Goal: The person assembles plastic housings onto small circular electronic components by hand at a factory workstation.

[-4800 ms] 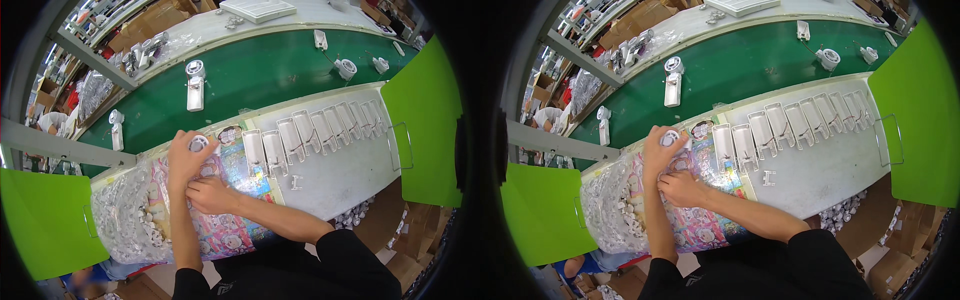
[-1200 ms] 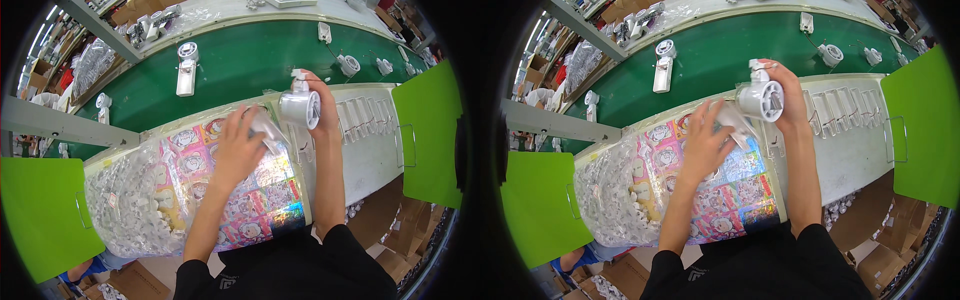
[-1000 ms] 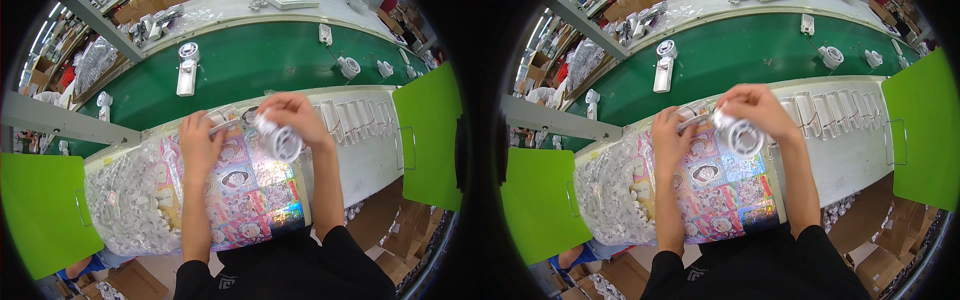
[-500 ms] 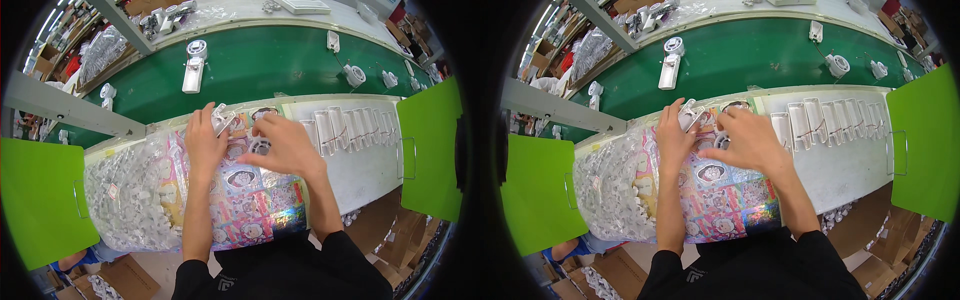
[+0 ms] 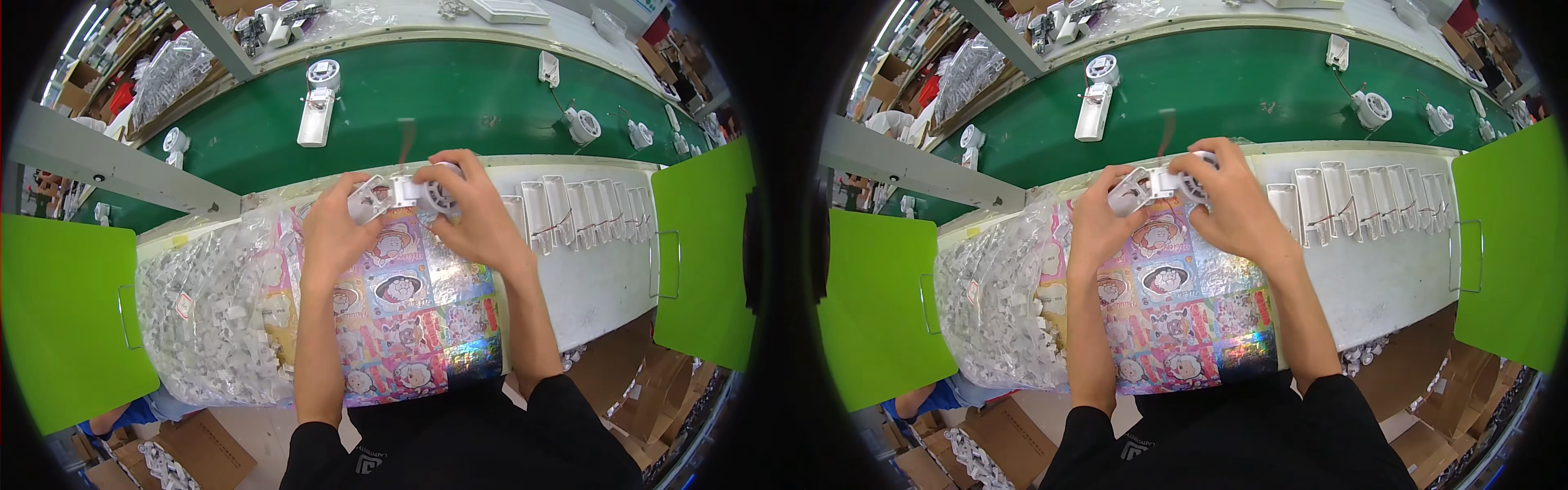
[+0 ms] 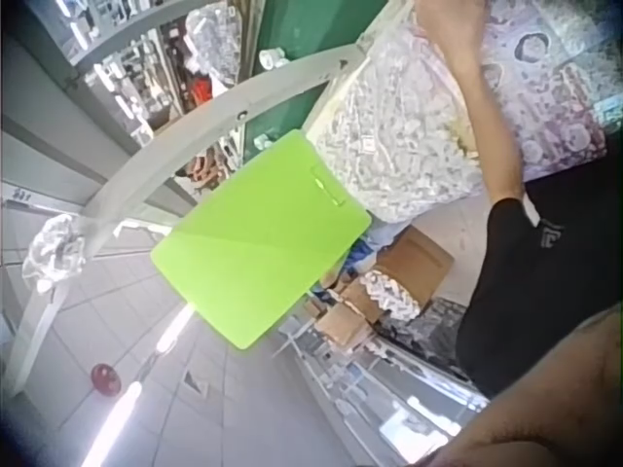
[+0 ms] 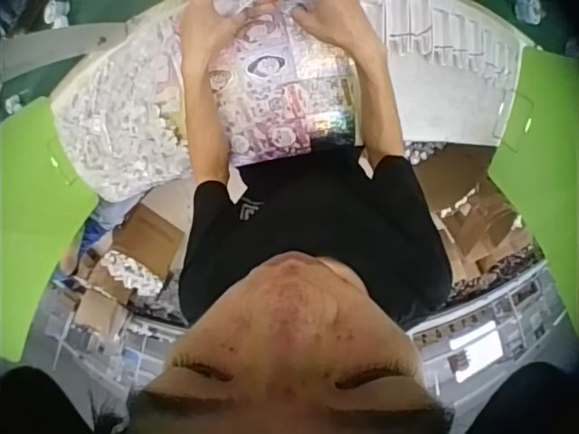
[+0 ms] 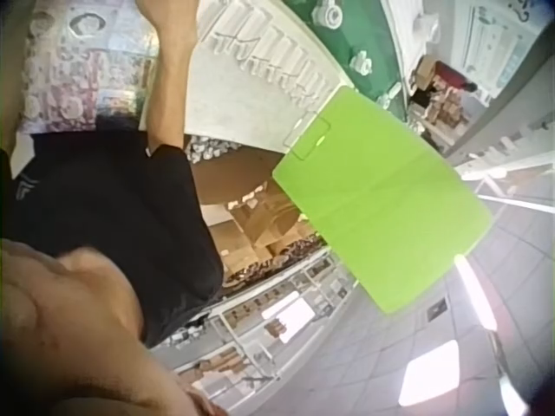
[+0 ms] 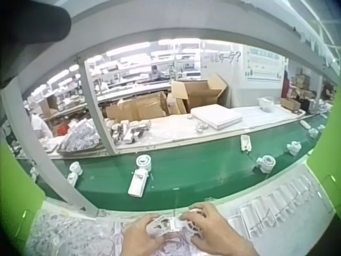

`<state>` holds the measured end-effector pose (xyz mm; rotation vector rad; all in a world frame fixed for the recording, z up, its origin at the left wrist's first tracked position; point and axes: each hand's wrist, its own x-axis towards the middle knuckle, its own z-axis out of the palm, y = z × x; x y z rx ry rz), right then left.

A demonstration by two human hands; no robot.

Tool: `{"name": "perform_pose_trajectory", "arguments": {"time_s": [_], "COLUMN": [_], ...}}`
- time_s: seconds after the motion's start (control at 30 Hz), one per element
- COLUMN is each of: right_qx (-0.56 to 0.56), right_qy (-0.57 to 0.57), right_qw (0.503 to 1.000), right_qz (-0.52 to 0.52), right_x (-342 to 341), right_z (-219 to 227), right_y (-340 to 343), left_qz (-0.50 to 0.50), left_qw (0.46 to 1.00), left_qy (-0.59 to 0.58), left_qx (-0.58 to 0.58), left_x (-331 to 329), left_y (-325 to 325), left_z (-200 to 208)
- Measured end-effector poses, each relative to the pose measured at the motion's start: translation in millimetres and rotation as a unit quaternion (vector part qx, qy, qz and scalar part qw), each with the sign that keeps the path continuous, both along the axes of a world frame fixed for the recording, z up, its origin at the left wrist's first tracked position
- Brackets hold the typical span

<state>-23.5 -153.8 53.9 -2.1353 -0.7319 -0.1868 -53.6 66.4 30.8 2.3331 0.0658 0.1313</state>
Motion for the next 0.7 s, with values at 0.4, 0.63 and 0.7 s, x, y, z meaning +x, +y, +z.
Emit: {"name": "perform_pose_trajectory", "arguments": {"time_s": [0.4, 0.63, 0.7], "right_qx": [-0.022, -0.039, -0.044], "right_qy": [-0.135, -0.168, -0.177], "right_qw": [0.991, 0.985, 0.983], "right_qz": [-0.01, -0.015, -0.018], "right_x": [-5, -6, -6], "right_z": [-4, -8, -10], "right_y": [21, 25, 27], "left_qz": [-0.053, -0.08, -0.104], "left_qw": [0.996, 0.987, 0.984], "left_qy": [0.016, 0.031, 0.01], "left_qx": [-0.075, -0.133, -0.147], "left_x": [-8, -6, -5], "left_y": [-14, -12, -9], "left_z": [13, 7, 6]}}
